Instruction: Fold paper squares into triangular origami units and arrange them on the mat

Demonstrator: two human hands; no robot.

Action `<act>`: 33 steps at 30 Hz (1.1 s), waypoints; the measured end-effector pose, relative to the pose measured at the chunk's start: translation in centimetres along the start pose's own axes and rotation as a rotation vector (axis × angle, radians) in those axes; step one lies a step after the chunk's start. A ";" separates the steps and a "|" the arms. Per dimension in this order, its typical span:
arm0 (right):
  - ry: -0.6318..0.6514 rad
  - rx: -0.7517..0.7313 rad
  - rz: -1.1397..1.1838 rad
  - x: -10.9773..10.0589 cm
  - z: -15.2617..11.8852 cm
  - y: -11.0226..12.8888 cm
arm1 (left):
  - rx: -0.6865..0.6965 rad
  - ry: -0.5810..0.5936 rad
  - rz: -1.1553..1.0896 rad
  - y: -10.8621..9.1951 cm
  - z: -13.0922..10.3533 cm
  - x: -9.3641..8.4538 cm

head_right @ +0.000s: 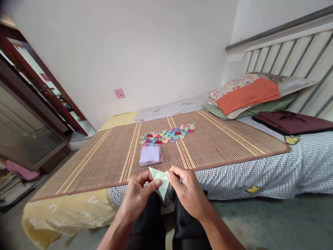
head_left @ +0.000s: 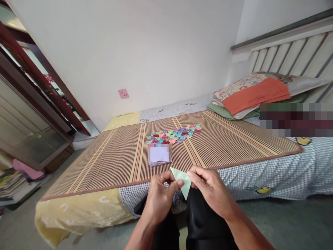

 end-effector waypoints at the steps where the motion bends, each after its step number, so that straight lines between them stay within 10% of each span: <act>1: 0.000 0.000 0.001 0.0 0.0 0.0 | 0.013 0.007 0.032 -0.1 0.0 -0.1; 19: 0.056 -0.081 0.036 0.3 2.2 2.6 | -0.197 0.287 -0.076 -0.2 -1.1 1.0; 26: -0.012 -0.063 0.136 -1.1 2.4 1.3 | -0.085 -0.166 -0.440 0.5 -0.1 0.4; 33: 0.142 0.013 0.057 2.1 0.6 1.6 | -0.067 -0.196 -0.578 0.4 -0.2 1.0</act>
Point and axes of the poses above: each hand's wrist, its own z-axis towards the middle knuckle, its own x-axis out of the palm, y = z × x, the point moved 1 cm from there along z, towards the middle knuckle, and after that the axes turned 4 degrees about z, right-handed, at the moved point
